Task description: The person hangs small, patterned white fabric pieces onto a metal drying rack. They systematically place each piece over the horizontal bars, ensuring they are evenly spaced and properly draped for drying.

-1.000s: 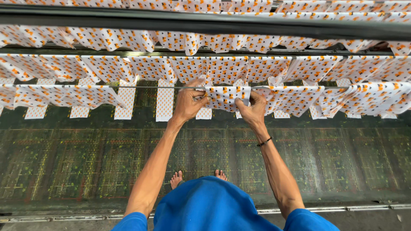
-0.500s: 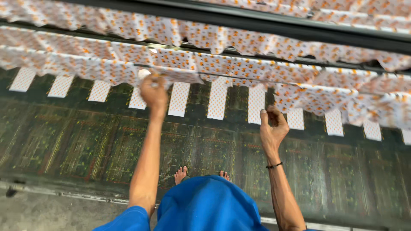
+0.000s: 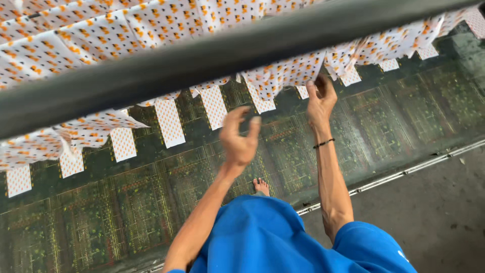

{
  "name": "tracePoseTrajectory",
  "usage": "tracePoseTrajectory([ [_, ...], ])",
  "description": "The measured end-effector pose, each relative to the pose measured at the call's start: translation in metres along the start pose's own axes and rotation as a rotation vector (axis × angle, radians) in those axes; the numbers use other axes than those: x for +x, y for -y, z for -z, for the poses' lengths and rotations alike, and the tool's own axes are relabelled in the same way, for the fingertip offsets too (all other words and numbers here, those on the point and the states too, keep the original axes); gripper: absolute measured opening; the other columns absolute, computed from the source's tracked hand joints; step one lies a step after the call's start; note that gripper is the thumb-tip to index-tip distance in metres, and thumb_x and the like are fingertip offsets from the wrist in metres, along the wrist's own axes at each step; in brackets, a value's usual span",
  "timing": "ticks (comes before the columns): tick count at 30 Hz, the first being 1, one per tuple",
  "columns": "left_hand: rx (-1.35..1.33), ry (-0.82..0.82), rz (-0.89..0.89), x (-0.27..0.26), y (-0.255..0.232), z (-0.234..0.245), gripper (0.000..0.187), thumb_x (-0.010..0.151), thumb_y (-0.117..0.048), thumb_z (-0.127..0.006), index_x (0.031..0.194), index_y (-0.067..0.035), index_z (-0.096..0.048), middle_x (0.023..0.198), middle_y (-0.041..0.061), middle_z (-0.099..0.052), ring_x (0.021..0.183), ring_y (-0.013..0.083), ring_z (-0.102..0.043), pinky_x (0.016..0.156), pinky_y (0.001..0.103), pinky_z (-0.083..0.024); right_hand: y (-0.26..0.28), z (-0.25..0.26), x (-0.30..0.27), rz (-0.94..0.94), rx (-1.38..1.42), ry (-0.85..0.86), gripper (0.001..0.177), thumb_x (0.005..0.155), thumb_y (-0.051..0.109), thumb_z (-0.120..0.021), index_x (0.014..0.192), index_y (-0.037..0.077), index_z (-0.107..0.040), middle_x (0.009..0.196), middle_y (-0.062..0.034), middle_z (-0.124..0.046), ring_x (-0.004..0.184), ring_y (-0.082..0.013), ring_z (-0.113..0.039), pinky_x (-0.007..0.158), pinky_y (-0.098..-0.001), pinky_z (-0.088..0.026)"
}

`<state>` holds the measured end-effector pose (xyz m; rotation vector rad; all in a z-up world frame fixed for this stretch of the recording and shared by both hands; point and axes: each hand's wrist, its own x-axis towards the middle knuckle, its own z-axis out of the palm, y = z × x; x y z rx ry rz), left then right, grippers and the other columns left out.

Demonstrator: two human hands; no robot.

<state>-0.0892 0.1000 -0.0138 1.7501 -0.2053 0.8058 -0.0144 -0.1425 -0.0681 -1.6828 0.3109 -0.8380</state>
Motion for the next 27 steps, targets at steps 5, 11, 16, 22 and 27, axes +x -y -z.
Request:
tracePoseTrajectory([
  [5,-0.158,0.293,0.047,-0.012,-0.007,-0.062,0.036,0.087,-0.029,-0.082,0.117,-0.013,-0.072,0.11,0.002,-0.072,0.095,0.019,-0.072,0.08,0.03,-0.058,0.01,0.02,-0.011,-0.196,0.167,0.094,0.017,0.098,0.013,-0.077,0.114,0.008,-0.074,0.088,-0.0047,-0.074,0.077,-0.007,-0.066,0.068,-0.0211,-0.055],
  [11,0.26,0.297,-0.298,-0.009,-0.006,-0.072,0.077,0.087,-0.06,-0.071,0.14,-0.007,-0.055,0.134,0.018,-0.056,0.127,0.0336,-0.052,0.11,0.05,-0.041,0.043,0.047,-0.033,-0.629,0.805,0.265,0.013,0.098,0.007,-0.067,0.11,0.001,-0.068,0.096,-0.0217,-0.076,0.084,-0.0347,-0.079,0.071,-0.0502,-0.067],
  [16,0.339,0.107,-0.389,-0.003,0.012,-0.066,0.029,0.09,-0.031,-0.075,0.117,-0.022,-0.071,0.12,-0.001,-0.066,0.118,0.0231,-0.063,0.108,0.046,-0.039,0.088,0.054,-0.019,-0.686,0.92,0.362,0.008,0.099,0.014,-0.06,0.098,0.006,-0.062,0.087,-0.0166,-0.076,0.074,-0.0307,-0.079,0.058,-0.0372,-0.067],
  [22,0.108,0.004,-0.163,0.045,-0.023,-0.041,0.035,0.103,-0.036,-0.045,0.111,-0.011,-0.069,0.1,0.006,-0.061,0.094,0.0285,-0.067,0.08,0.04,-0.053,0.161,0.038,0.018,-0.578,0.866,0.339,0.013,0.103,0.008,-0.056,0.114,0.002,-0.055,0.088,-0.0169,-0.072,0.07,-0.0253,-0.078,0.053,-0.0315,-0.067],
  [27,-0.064,-0.152,-0.082,0.133,-0.056,-0.01,0.044,0.073,0.007,-0.065,0.115,-0.008,-0.067,0.111,0.012,-0.072,0.108,0.0298,-0.068,0.092,0.043,-0.056,0.235,-0.01,0.038,-0.588,0.877,0.405,0.011,0.103,0.0,-0.059,0.112,-0.006,-0.055,0.088,-0.0178,-0.071,0.065,-0.0204,-0.071,0.053,-0.0289,-0.066],
])
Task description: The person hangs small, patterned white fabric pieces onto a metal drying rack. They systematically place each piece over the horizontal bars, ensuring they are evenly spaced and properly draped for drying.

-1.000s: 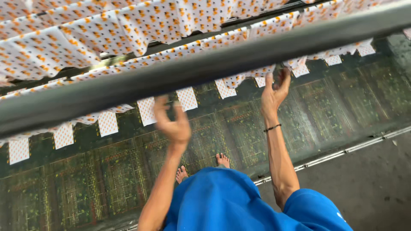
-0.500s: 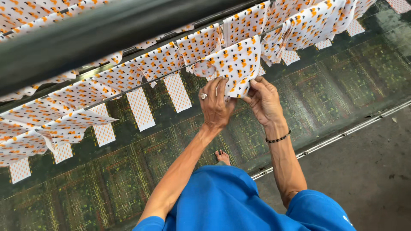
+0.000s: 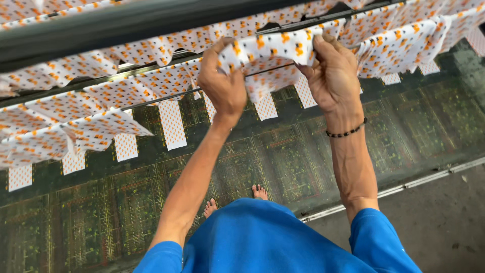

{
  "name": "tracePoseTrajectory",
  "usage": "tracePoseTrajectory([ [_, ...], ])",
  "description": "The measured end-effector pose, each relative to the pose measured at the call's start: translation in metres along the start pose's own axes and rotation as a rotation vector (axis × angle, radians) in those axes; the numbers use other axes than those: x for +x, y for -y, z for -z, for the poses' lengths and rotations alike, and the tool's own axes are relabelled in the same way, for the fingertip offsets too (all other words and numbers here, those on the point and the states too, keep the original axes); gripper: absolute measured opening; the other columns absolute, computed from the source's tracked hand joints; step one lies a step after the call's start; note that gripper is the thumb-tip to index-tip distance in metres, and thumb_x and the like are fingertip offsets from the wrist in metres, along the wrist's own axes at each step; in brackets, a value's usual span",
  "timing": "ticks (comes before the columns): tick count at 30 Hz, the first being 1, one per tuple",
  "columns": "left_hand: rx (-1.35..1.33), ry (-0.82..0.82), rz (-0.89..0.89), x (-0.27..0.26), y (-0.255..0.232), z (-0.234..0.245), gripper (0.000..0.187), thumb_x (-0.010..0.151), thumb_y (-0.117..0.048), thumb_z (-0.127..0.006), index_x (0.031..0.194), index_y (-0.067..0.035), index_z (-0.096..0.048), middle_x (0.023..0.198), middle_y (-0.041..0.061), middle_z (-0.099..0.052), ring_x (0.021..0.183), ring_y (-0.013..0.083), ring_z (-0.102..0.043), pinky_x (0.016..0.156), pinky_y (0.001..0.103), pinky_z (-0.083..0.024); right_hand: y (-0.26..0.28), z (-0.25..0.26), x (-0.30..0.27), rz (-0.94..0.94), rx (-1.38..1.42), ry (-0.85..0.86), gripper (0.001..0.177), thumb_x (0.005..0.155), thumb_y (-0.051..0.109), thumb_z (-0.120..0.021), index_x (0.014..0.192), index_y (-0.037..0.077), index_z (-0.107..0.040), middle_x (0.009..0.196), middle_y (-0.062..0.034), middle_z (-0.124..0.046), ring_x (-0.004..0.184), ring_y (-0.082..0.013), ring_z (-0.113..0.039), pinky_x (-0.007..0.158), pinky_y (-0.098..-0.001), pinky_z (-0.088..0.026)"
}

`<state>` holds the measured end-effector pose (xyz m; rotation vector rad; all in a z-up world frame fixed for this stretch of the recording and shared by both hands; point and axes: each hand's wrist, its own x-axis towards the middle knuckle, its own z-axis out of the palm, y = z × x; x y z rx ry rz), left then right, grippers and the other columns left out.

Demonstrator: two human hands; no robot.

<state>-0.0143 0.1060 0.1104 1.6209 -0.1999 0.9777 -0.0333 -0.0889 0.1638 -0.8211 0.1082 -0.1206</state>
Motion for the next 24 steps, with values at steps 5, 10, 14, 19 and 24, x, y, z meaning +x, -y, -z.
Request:
tracePoseTrajectory([
  [5,-0.215,-0.128,0.025,0.053,0.032,0.045,0.055,0.065,0.026,-0.072,0.112,-0.002,-0.073,0.105,0.009,-0.077,0.097,0.0234,-0.075,0.069,0.032,-0.072,-0.03,-0.044,0.021,-0.06,-0.018,0.052,0.016,0.099,0.002,-0.064,0.109,-0.01,-0.062,0.095,-0.0236,-0.076,0.07,-0.0252,-0.076,0.059,-0.0343,-0.068],
  [10,0.002,-0.119,-0.001,0.065,0.052,0.135,0.02,0.083,0.006,-0.074,0.098,-0.005,-0.078,0.088,0.002,-0.075,0.076,0.0072,-0.061,0.066,0.024,-0.048,-0.079,-0.077,0.021,-0.231,-0.047,0.049,0.024,0.095,0.003,-0.067,0.113,-0.011,-0.06,0.105,-0.0253,-0.075,0.082,-0.0314,-0.077,0.065,-0.0387,-0.069],
  [14,-0.01,-0.158,0.137,0.035,0.075,0.205,0.022,0.084,0.007,-0.084,0.1,-0.006,-0.078,0.091,0.013,-0.073,0.078,0.0149,-0.057,0.066,0.027,-0.051,-0.134,-0.089,0.005,-0.213,-0.095,0.088,0.018,0.098,0.004,-0.063,0.109,-0.009,-0.059,0.088,-0.0237,-0.072,0.071,-0.0374,-0.077,0.059,-0.0432,-0.07],
  [19,0.154,0.017,0.118,-0.021,0.076,0.27,0.019,0.091,0.012,-0.072,0.095,-0.007,-0.074,0.097,0.015,-0.072,0.097,0.0227,-0.069,0.087,0.036,-0.056,-0.18,-0.06,-0.043,-0.095,-0.577,0.248,0.038,0.099,0.013,-0.068,0.128,-0.01,-0.057,0.095,-0.0206,-0.069,0.077,-0.0246,-0.073,0.067,-0.0416,-0.069],
  [24,0.418,0.216,0.168,-0.047,0.079,0.282,0.021,0.088,0.01,-0.07,0.098,-0.007,-0.077,0.115,0.015,-0.07,0.11,0.0332,-0.066,0.097,0.042,-0.051,-0.242,0.005,-0.031,-0.055,-0.757,0.36,0.033,0.099,0.013,-0.068,0.129,0.001,-0.059,0.098,-0.0183,-0.075,0.086,-0.0214,-0.071,0.08,-0.0385,-0.063],
])
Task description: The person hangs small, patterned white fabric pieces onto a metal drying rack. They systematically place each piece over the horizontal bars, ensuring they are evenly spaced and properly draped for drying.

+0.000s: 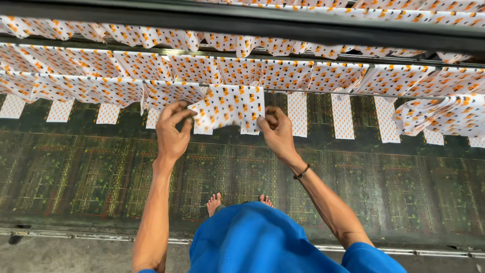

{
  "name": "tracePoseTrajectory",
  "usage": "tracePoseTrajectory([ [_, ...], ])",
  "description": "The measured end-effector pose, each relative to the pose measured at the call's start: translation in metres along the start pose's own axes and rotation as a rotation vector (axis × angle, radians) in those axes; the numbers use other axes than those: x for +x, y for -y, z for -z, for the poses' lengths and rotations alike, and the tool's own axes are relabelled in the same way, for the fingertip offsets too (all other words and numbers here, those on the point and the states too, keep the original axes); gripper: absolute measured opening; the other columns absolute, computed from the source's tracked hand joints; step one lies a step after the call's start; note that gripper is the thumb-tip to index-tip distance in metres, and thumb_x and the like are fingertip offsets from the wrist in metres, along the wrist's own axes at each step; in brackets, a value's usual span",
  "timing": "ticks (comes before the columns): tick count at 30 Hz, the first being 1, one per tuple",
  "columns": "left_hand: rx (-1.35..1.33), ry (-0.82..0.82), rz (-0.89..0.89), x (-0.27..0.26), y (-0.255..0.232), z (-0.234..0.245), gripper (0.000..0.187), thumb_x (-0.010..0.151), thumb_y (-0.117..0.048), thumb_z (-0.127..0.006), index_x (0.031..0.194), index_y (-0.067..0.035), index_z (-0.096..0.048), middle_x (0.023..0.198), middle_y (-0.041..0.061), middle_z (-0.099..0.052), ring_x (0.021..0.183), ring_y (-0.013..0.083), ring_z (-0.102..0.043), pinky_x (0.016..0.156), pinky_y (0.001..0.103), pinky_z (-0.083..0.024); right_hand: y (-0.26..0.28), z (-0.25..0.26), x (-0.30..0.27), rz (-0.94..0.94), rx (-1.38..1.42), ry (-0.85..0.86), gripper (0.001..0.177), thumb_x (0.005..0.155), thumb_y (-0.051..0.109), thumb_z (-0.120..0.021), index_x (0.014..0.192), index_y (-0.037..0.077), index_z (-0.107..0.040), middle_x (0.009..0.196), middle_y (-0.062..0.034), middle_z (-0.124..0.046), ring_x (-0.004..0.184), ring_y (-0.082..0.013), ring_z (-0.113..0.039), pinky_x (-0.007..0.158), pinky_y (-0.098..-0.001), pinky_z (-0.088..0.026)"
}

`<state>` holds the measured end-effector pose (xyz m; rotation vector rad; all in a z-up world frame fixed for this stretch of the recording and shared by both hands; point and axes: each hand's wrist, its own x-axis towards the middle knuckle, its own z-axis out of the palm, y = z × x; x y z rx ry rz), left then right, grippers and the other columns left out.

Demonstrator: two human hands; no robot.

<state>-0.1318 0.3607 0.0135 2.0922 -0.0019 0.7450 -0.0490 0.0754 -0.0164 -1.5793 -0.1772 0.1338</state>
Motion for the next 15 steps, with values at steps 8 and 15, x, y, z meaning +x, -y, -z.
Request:
tracePoseTrajectory([
  [8,0.275,0.176,-0.543,0.082,-0.022,-0.039,0.048,0.091,-0.028,-0.083,0.132,-0.007,-0.069,0.129,0.016,-0.063,0.123,0.0402,-0.057,0.101,0.055,-0.04,0.015,-0.019,0.019,0.234,-0.157,-0.244,0.028,0.093,0.013,-0.078,0.114,-0.003,-0.07,0.097,-0.0243,-0.074,0.097,-0.0361,-0.075,0.084,-0.0474,-0.061],
  [15,0.454,0.419,-0.407,0.098,0.022,-0.03,0.017,0.104,-0.017,-0.073,0.121,-0.017,-0.076,0.116,0.006,-0.075,0.122,0.0272,-0.067,0.122,0.056,-0.02,0.01,0.1,-0.008,0.366,-0.383,-0.91,0.013,0.093,0.017,-0.078,0.104,0.01,-0.075,0.087,-0.0125,-0.075,0.085,-0.0288,-0.075,0.076,-0.0386,-0.059],
])
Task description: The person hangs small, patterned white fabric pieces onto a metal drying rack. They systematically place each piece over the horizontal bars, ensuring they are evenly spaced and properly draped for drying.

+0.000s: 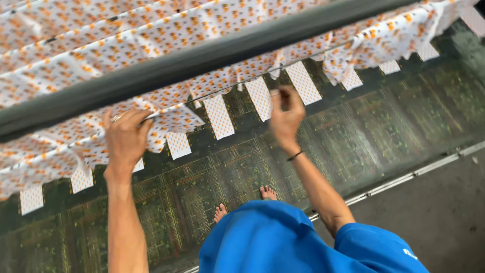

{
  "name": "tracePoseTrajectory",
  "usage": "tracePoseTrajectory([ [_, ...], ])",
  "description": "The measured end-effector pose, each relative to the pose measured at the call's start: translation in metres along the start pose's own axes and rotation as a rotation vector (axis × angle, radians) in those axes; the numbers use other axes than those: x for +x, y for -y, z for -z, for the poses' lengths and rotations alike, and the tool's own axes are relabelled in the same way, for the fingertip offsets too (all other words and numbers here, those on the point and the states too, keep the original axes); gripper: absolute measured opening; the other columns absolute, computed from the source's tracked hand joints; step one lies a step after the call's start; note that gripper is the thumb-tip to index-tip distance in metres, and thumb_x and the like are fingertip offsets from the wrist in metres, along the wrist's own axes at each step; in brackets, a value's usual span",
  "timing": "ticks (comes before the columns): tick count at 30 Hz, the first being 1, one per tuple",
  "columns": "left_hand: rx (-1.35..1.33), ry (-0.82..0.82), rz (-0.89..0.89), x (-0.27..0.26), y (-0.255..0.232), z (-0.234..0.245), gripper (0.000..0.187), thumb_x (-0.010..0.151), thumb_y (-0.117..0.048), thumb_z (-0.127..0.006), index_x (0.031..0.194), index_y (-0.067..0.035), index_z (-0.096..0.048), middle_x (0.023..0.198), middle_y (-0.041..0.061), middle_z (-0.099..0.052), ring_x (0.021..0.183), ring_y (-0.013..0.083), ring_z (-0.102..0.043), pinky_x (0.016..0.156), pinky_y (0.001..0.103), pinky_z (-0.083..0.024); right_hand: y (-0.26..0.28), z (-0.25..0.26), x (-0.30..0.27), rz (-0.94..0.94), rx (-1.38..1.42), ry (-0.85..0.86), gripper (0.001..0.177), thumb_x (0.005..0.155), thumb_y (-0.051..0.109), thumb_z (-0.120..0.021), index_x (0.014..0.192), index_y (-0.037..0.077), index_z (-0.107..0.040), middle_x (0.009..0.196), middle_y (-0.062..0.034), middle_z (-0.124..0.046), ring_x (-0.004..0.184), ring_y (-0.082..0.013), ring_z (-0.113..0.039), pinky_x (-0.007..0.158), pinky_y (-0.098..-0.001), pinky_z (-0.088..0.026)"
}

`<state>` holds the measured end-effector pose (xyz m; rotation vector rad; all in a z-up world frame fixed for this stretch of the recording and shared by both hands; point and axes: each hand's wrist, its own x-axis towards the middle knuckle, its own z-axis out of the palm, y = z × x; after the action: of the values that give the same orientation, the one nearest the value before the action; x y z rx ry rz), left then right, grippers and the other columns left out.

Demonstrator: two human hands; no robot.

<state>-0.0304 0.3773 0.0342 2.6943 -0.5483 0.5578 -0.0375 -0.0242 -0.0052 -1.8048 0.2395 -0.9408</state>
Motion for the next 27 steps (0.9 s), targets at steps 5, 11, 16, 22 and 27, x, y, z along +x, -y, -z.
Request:
tracePoseTrajectory([
  [5,0.147,-0.078,-0.024,0.013,-0.047,0.024,0.027,0.092,-0.031,-0.084,0.115,-0.017,-0.08,0.122,0.003,-0.073,0.123,0.0262,-0.066,0.114,0.057,-0.029,-0.074,0.091,0.074,0.028,-0.057,-0.369,0.017,0.095,0.013,-0.073,0.109,0.004,-0.069,0.096,-0.01,-0.072,0.085,-0.0189,-0.067,0.077,-0.0329,-0.056],
  [11,-0.456,-0.186,-0.173,0.065,-0.215,-0.004,0.029,0.097,-0.018,-0.079,0.116,0.002,-0.071,0.116,0.017,-0.071,0.109,0.0313,-0.067,0.099,0.043,-0.052,-0.149,0.161,0.152,0.042,-0.093,-0.59,0.033,0.097,0.019,-0.071,0.125,0.003,-0.063,0.115,-0.0146,-0.074,0.104,-0.0241,-0.07,0.09,-0.0368,-0.059],
  [16,-0.788,0.027,-0.339,0.101,-0.338,-0.052,0.031,0.094,-0.026,-0.076,0.114,-0.003,-0.072,0.113,0.014,-0.076,0.105,0.0253,-0.074,0.096,0.039,-0.058,-0.133,0.186,0.191,0.088,0.115,-0.317,0.018,0.099,0.017,-0.068,0.108,0.001,-0.074,0.103,-0.0132,-0.076,0.096,-0.0217,-0.071,0.082,-0.0346,-0.066],
  [22,-0.824,0.102,-0.431,0.16,-0.419,-0.141,0.03,0.093,-0.027,-0.076,0.114,-0.005,-0.07,0.104,0.008,-0.077,0.093,0.0193,-0.073,0.086,0.035,-0.058,-0.155,0.188,0.207,0.024,0.167,-0.02,0.017,0.095,-0.001,-0.072,0.112,0.0,-0.071,0.099,-0.0089,-0.076,0.084,-0.0142,-0.069,0.075,-0.0277,-0.061],
  [27,-0.895,0.063,-0.31,0.202,-0.447,-0.203,0.035,0.084,-0.022,-0.082,0.114,-0.008,-0.072,0.099,0.012,-0.075,0.089,0.0262,-0.076,0.078,0.035,-0.06,-0.163,0.19,0.193,-0.262,0.428,-0.041,0.021,0.09,0.009,-0.082,0.106,0.002,-0.071,0.093,-0.0101,-0.073,0.082,-0.0193,-0.074,0.073,-0.0305,-0.066],
])
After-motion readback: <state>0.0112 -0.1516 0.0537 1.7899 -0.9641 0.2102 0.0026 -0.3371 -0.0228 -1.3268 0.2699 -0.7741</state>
